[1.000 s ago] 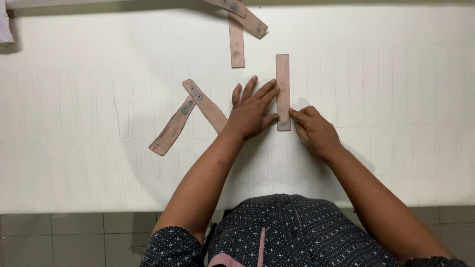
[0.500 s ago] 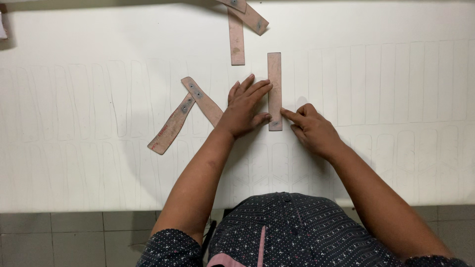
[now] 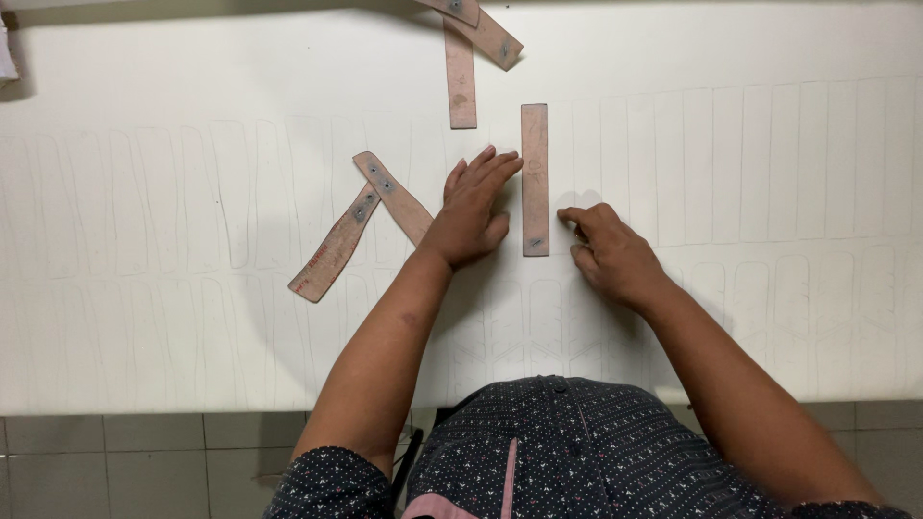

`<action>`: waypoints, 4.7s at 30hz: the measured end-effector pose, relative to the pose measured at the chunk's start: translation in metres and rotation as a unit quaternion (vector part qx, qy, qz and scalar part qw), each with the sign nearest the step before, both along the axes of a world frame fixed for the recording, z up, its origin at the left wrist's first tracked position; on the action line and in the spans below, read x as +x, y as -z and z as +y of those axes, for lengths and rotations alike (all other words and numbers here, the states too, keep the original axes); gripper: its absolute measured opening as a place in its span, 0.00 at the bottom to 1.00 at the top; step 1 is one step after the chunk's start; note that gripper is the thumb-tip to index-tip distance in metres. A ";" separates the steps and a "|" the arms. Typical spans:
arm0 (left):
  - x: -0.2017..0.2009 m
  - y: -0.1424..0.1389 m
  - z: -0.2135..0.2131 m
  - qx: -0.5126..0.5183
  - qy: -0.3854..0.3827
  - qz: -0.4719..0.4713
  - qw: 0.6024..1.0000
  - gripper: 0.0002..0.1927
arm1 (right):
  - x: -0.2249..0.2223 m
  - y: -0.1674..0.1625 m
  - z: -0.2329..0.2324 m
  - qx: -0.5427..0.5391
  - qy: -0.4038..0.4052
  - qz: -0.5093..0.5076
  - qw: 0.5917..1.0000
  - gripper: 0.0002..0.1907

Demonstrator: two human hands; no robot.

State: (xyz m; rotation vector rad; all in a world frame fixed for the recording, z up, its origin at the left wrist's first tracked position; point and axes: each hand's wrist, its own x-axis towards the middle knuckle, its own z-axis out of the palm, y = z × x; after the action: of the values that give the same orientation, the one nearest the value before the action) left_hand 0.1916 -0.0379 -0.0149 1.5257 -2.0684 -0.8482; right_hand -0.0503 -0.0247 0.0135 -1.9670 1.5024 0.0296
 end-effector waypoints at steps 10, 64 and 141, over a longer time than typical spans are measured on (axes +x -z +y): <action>-0.003 -0.013 -0.005 0.037 0.048 -0.074 0.995 0.52 | 0.006 -0.012 -0.006 0.049 -0.009 0.055 0.997 0.25; -0.010 0.005 -0.005 0.020 0.023 -0.106 0.994 0.38 | 0.001 -0.015 0.023 -0.014 0.019 -0.177 0.984 0.15; -0.089 -0.019 -0.003 0.196 -0.155 0.059 0.966 0.36 | 0.063 0.001 -0.151 -0.338 -0.096 -0.122 0.928 0.08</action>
State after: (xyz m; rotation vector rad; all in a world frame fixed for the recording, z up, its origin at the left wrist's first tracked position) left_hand 0.1025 -0.0411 0.0040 1.8865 -1.5804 -1.2382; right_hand 0.0131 -0.1760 0.0129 -2.5278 1.2398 -0.7124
